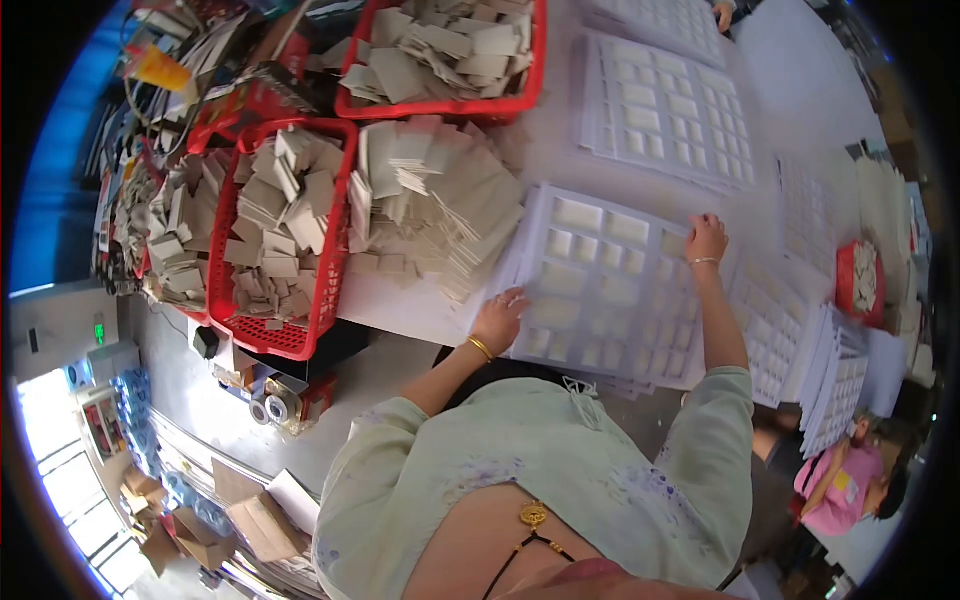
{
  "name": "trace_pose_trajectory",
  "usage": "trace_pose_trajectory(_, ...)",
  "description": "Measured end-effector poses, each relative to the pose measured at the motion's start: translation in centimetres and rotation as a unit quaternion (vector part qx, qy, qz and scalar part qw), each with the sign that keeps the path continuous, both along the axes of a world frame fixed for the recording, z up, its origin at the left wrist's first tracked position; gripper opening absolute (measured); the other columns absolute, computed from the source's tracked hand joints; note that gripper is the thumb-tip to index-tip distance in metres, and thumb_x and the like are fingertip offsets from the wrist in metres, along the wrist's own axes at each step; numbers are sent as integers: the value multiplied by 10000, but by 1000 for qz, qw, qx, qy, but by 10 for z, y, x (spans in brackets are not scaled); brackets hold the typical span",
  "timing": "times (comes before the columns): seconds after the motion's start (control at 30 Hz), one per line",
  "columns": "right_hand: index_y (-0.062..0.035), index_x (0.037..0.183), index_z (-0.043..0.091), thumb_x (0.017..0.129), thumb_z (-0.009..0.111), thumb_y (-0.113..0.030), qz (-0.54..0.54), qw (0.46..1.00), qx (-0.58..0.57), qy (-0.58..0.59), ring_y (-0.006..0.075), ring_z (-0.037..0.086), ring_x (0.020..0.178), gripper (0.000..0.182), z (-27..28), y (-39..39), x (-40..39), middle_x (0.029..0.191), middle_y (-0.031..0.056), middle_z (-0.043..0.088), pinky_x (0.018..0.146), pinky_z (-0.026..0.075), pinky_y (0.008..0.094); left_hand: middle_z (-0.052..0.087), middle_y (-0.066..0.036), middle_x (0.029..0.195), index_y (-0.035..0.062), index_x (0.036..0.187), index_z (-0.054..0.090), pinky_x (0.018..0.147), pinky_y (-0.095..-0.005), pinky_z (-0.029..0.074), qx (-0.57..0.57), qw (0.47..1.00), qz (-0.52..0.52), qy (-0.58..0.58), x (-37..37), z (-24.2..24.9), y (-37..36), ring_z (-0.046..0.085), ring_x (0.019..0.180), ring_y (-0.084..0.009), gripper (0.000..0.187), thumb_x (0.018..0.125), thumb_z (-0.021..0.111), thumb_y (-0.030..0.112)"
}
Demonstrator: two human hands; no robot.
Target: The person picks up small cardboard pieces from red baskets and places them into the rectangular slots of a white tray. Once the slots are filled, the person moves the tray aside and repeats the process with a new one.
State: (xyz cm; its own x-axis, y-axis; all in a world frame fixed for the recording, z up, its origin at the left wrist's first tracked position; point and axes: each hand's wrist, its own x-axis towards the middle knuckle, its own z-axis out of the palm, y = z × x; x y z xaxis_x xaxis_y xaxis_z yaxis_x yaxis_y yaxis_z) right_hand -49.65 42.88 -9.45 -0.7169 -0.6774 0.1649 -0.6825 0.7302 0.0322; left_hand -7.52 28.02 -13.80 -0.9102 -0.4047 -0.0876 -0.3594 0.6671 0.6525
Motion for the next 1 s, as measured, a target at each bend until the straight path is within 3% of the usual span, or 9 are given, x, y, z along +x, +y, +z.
trace_pose_trajectory(0.27,-146,849,666,776,674,-220,257,908,-288,-165,223,646,737,104,66,-287,63,776,37,668,656,495,343,504,-97,1233,101,1119,545,809,-415,481,47,995,31,85,23,26,-46,556,1018,-304,405,726,573,9)
trace_pose_trajectory(0.37,-102,917,661,804,683,-275,267,888,-245,-282,173,667,749,207,50,-391,92,856,52,690,662,511,282,541,-102,1179,100,1098,554,782,-416,482,46,991,60,114,39,38,-65,572,974,-313,378,733,569,2)
trace_pose_trajectory(0.47,-160,897,672,736,706,-434,213,960,-113,-143,197,645,862,320,50,-450,134,893,29,674,815,471,370,564,-95,1142,102,1080,564,760,-405,480,38,987,90,124,60,43,-79,582,945,-299,352,743,566,2)
trace_pose_trajectory(0.57,-181,869,672,713,714,-417,202,976,-74,-17,212,621,922,286,36,-473,156,913,17,647,857,420,443,567,-77,1138,109,1070,572,749,-395,480,29,984,124,127,82,42,-89,589,935,-267,335,750,567,12)
trace_pose_trajectory(0.67,-193,849,674,707,709,-372,203,979,-12,-27,217,614,933,231,17,-487,143,914,13,625,851,398,495,567,-78,1145,107,1061,576,749,-386,478,31,980,153,123,100,43,-95,592,931,-267,329,748,569,7)
trace_pose_trajectory(0.73,-170,829,670,722,672,-304,167,977,-104,-86,241,624,881,172,29,-477,135,898,26,650,803,447,442,578,-77,1125,103,1052,579,740,-381,479,40,977,164,129,104,42,-97,596,921,-268,318,751,567,1)
trace_pose_trajectory(0.83,-114,844,665,727,664,-248,96,902,-333,-257,239,627,812,178,44,-453,114,864,50,656,733,474,376,599,-83,1074,98,1046,581,723,-379,482,57,972,160,166,93,39,-100,604,880,-280,298,766,561,-2)
trace_pose_trajectory(0.93,-39,842,645,737,692,-174,34,737,-522,-428,179,614,702,177,63,-418,102,761,31,641,634,474,298,607,-112,1027,66,1040,590,704,-332,491,65,969,146,191,70,41,-108,619,817,-248,271,786,564,-23)
trace_pose_trajectory(1.0,-22,870,627,772,690,-145,23,673,-497,-548,99,583,667,170,87,-371,107,753,17,618,564,437,229,610,-114,991,42,1058,583,676,-292,491,98,959,158,216,51,46,-113,618,771,-189,256,811,568,-24)
